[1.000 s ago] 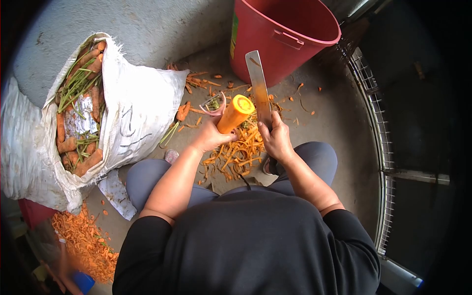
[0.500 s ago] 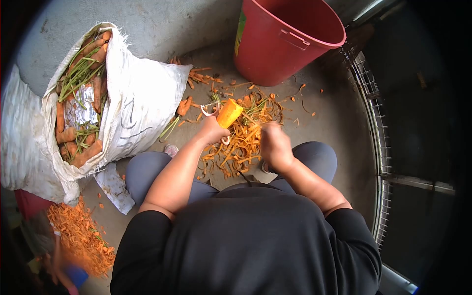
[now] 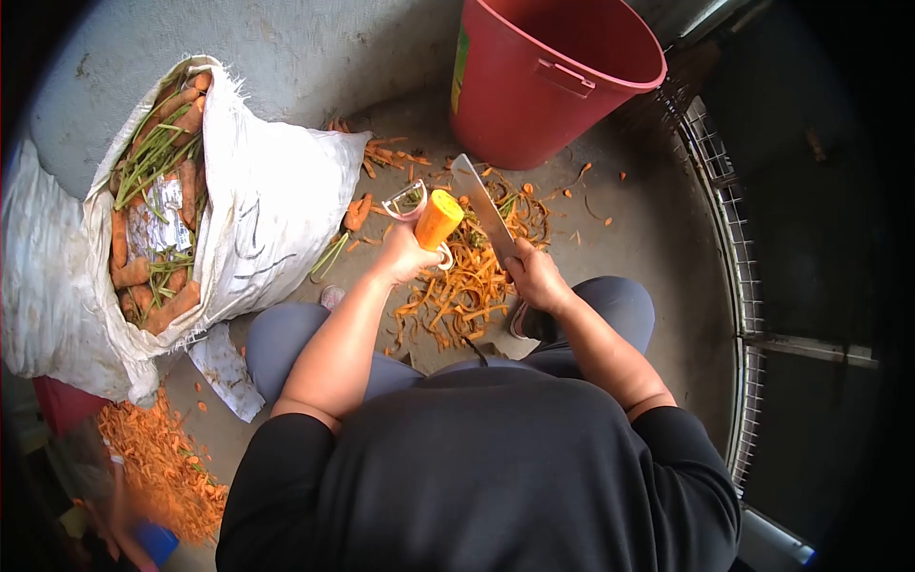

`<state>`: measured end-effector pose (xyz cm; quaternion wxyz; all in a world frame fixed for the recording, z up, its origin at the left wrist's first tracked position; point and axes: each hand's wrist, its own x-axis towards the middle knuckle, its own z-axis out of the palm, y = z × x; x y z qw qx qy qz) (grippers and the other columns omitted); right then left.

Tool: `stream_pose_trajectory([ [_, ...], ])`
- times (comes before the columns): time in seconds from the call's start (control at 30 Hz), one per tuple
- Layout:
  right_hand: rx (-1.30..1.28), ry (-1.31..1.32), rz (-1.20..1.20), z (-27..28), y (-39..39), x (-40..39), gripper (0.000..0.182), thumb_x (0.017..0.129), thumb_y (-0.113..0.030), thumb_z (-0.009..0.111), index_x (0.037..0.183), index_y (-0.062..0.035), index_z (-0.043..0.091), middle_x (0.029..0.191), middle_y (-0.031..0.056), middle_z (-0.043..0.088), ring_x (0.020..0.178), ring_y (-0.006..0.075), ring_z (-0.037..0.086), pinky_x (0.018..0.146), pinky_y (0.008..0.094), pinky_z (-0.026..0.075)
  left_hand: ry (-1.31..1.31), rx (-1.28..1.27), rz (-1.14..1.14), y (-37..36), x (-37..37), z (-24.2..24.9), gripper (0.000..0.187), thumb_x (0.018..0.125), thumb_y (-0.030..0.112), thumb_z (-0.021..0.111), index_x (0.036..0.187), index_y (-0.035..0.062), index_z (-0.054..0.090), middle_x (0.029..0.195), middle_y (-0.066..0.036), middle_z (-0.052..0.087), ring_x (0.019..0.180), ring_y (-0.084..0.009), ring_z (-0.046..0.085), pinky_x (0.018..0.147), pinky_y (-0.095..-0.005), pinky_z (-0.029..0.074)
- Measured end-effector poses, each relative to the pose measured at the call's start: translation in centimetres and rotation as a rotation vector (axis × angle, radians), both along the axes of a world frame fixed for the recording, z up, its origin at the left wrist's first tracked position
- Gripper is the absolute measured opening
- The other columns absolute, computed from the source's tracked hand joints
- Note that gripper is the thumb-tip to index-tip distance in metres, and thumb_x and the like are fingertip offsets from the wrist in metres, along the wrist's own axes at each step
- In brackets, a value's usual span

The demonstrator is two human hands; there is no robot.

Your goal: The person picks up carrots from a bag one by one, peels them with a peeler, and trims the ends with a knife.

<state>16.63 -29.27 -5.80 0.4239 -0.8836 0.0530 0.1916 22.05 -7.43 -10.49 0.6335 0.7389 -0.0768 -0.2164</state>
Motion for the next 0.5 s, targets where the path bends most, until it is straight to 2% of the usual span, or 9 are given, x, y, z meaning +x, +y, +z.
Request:
stream_pose_trajectory([
  [0.07,-0.326,-0.301,0.135,0.2,0.2,-0.5,0.008,0.083,-0.008,0.044,0.085,-0.0004,0.042,0.066,0.0203,0.054,0.052,0.0388,0.051,0.052,0.0418,0.044,0.015,0.07,0.014,-0.2,0.2,-1.0,0.046,0.06,0.002,0.065,0.103,0.0013,0.05,0.081,-0.006,0.06,0.073,-0.0149,0.059,0.068,-0.0265,0.046],
  [0.1,-0.364,-0.368,0.121,1.9,1.0,-0.9,0.005,0.082,-0.006,0.045,0.082,-0.0014,0.042,0.067,0.0166,0.052,0.053,0.036,0.051,0.051,0.0396,0.044,0.02,0.106,0.021,-0.2,0.3,-1.4,0.045,0.06,0.002,0.065,0.103,0.0011,0.05,0.079,-0.006,0.06,0.068,-0.0146,0.059,0.065,-0.026,0.047],
  [0.2,-0.196,-0.795,0.115,4.7,2.8,-1.9,0.007,0.079,-0.005,0.048,0.081,-0.0022,0.042,0.07,0.0165,0.05,0.06,0.036,0.052,0.052,0.0409,0.043,0.289,0.082,0.024,-0.4,0.0,-1.3,0.041,0.063,0.001,0.061,0.102,0.0003,0.049,0.07,-0.005,0.056,0.043,-0.007,0.046,0.038,-0.02,0.038],
  [0.23,-0.116,-0.863,0.134,3.9,3.0,-2.2,0.011,0.076,-0.003,0.052,0.081,-0.0033,0.042,0.071,0.0155,0.048,0.063,0.0344,0.053,0.051,0.0408,0.043,0.308,0.121,0.045,-0.5,0.0,-0.9,0.042,0.062,0.001,0.062,0.102,-0.0014,0.048,0.065,-0.006,0.055,0.043,-0.0088,0.049,0.04,-0.0209,0.041],
  [0.27,-0.221,-0.727,0.268,1.4,2.3,-2.3,0.009,0.076,-0.003,0.048,0.082,-0.0031,0.042,0.072,0.017,0.051,0.062,0.0344,0.055,0.052,0.041,0.044,0.33,0.155,0.009,-0.6,-0.1,-1.2,0.042,0.062,0.001,0.062,0.102,-0.002,0.048,0.065,-0.006,0.055,0.043,-0.0091,0.05,0.04,-0.021,0.042],
  [0.33,-0.518,-0.285,0.325,-2.3,1.6,-2.3,0.008,0.077,-0.004,0.044,0.085,-0.0031,0.042,0.072,0.02,0.054,0.063,0.0354,0.057,0.054,0.043,0.046,0.36,0.226,-0.065,-0.6,-0.1,-1.3,0.042,0.062,0.001,0.062,0.101,-0.0032,0.048,0.065,-0.007,0.056,0.044,-0.0096,0.051,0.04,-0.0214,0.043],
  [0.4,-0.531,-0.275,0.317,-2.7,1.5,-1.2,0.009,0.077,-0.004,0.041,0.086,-0.003,0.042,0.072,0.0218,0.056,0.065,0.0365,0.058,0.057,0.0444,0.046,0.319,0.115,0.033,-0.6,-0.6,-0.9,0.047,0.057,0.001,0.065,0.102,-0.0012,0.049,0.067,-0.008,0.056,0.045,-0.0126,0.053,0.04,-0.0221,0.044],
  [0.47,-0.442,-0.232,0.279,-2.7,1.5,-1.7,0.01,0.079,-0.007,0.043,0.088,-0.002,0.043,0.071,0.0247,0.056,0.066,0.0381,0.058,0.057,0.0468,0.046,0.261,0.017,-0.006,-0.1,-0.2,-1.2,0.048,0.058,0.0,0.064,0.103,-0.0009,0.048,0.069,-0.009,0.057,0.046,-0.0122,0.054,0.038,-0.0226,0.043],
  [0.5,-0.336,-0.209,0.287,-3.0,1.1,-1.0,0.012,0.081,-0.01,0.044,0.09,-0.0013,0.044,0.07,0.0221,0.056,0.061,0.0341,0.058,0.054,0.0435,0.046,0.271,0.085,-0.062,0.2,0.0,-1.0,0.049,0.059,-0.001,0.064,0.106,0.0009,0.048,0.075,-0.008,0.058,0.058,-0.0134,0.058,0.051,-0.0249,0.047],
])
